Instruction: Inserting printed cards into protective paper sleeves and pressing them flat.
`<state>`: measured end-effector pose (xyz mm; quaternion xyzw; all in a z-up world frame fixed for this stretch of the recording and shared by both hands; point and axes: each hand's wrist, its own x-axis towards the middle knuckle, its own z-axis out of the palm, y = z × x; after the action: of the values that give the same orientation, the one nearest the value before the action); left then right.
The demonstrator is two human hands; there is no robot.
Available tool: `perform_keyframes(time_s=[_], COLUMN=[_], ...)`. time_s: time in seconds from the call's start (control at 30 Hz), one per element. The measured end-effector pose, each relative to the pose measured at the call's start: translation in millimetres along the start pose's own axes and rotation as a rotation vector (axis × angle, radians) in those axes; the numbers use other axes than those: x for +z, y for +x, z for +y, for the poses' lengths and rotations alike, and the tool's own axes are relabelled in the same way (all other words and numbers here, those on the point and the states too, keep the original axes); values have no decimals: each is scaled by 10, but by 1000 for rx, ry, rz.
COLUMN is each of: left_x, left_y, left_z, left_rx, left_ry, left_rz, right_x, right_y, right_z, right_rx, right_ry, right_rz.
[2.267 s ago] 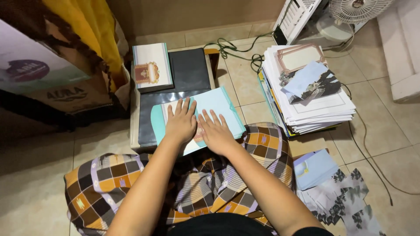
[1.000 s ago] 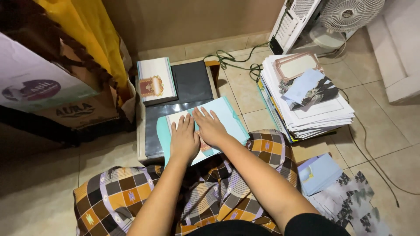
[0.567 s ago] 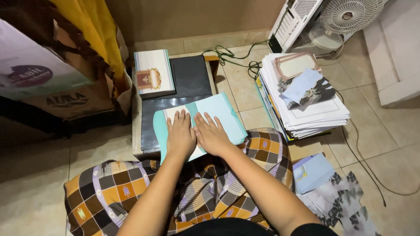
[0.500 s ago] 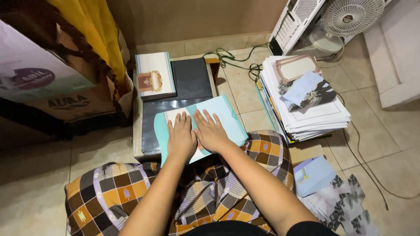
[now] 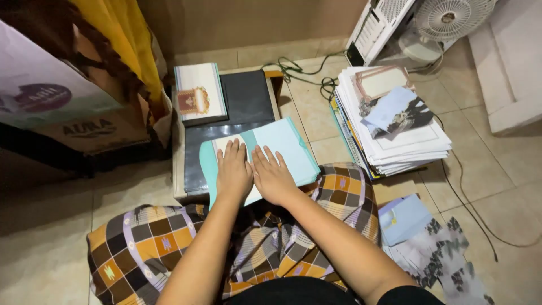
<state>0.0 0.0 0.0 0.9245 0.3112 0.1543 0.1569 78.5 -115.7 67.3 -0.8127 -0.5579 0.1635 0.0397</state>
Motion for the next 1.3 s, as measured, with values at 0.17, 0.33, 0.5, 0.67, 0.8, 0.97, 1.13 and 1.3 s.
perform_keyframes(time_s=[0.17, 0.33, 0.5, 0.67, 0.8, 0.97, 1.13, 1.3], left_x=[-6, -144, -148, -162, -402, -375, -264, -222], left_y=[-10, -22, 0, 30, 1, -5, -19, -34], left_z=[27, 93, 86, 67, 214, 165, 70, 58], left_rx=[-12, -7, -38, -31, 60, 117, 145, 95], left_ry=[-2, 22, 14, 33, 118, 124, 56, -98], left_rz=[-26, -35, -74, -95, -261, -323, -172, -37], right_x=[52, 40, 55, 18, 77, 165, 62, 7], right_y=[112, 494, 658, 261, -130, 7, 104, -34], right_z=[76, 185, 222, 141, 141, 324, 272, 141], right_rx=[5, -5, -2, -27, -44, -50, 28, 50], right_ry=[53, 13, 2, 2, 42, 62, 91, 153], right_rz=[-10, 52, 79, 64, 43, 82, 127, 134])
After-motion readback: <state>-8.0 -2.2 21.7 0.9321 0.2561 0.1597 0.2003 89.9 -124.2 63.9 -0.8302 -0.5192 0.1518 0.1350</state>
